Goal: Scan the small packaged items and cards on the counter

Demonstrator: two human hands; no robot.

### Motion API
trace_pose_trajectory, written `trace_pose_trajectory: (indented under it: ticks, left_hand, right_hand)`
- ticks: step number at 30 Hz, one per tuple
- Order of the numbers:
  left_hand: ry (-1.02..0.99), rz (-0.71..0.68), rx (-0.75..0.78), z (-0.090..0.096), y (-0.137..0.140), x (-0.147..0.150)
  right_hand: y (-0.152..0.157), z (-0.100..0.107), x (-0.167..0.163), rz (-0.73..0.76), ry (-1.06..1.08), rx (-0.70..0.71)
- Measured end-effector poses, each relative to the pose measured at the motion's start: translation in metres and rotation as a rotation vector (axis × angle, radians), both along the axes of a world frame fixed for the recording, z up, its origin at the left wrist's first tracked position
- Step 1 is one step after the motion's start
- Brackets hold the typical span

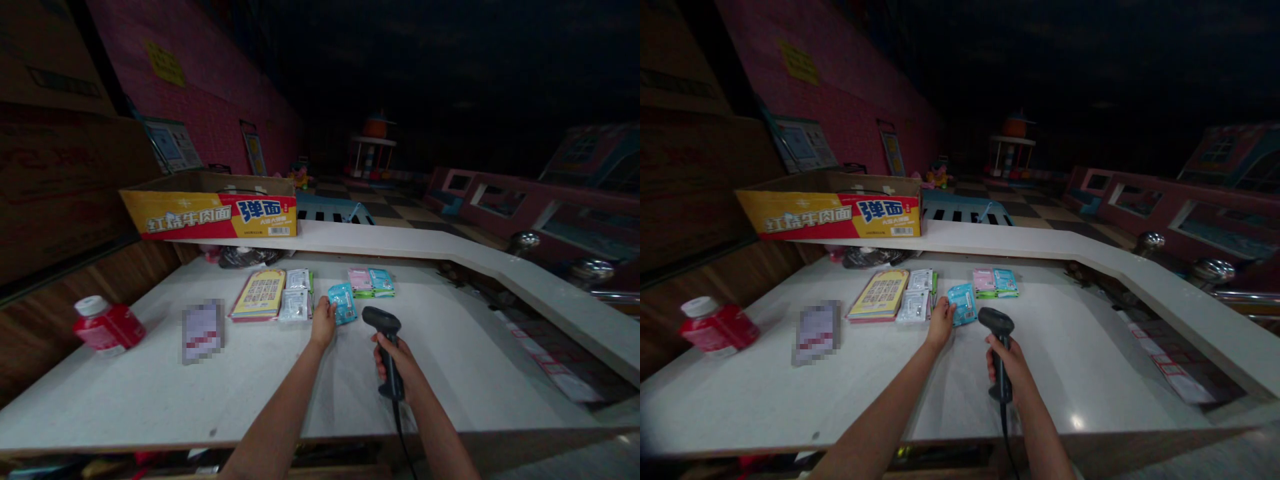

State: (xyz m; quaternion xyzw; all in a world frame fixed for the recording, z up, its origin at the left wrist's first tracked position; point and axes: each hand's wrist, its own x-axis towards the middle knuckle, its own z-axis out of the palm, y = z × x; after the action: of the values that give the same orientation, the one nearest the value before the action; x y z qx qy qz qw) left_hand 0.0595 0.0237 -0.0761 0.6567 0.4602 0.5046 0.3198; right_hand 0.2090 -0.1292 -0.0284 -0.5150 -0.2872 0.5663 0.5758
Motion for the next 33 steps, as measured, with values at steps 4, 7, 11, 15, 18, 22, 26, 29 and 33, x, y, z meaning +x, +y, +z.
trace_pose_trajectory:
  ticks: [4, 7, 11, 15, 18, 22, 26, 29, 33]
  left_hand:
    - [-0.069, -0.036, -0.021, -0.004, 0.002, 0.0]
    - [-0.125, -0.074, -0.07, -0.008, 0.005, 0.0]
    - [-0.194, -0.143, -0.087, -0.013, 0.006, -0.001]
    - [-0.298, -0.172, -0.099, -0.013, 0.009, 0.0]
    - [-0.377, -0.072, -0.163, -0.007, 0.018, 0.008]
    - [-0.503, 0.01, -0.363, 0.01, 0.041, 0.034]
    - [-0.341, 0.146, -0.411, 0.027, 0.074, 0.068]
    - [-0.253, 0.207, -0.389, 0.034, 0.095, 0.088]
    - [-0.175, 0.226, -0.351, 0.036, 0.108, 0.1]
  right_hand:
    - [0.029, -0.011, 0.008, -0.03, 0.283, 0.072]
    - [0.04, -0.022, 0.018, -0.008, 0.502, 0.104]
    - [0.045, -0.034, 0.029, 0.045, 0.719, 0.146]
    - [0.05, -0.039, 0.033, 0.077, 0.827, 0.134]
    - [0.052, -0.039, 0.034, 0.084, 0.863, 0.132]
    - [0.053, -0.04, 0.034, 0.094, 0.884, 0.141]
    - [0.054, -0.041, 0.034, 0.083, 0.889, 0.145]
    - [0.054, -0.041, 0.033, 0.078, 0.883, 0.151]
    - [0.056, -0.041, 0.032, 0.079, 0.875, 0.143]
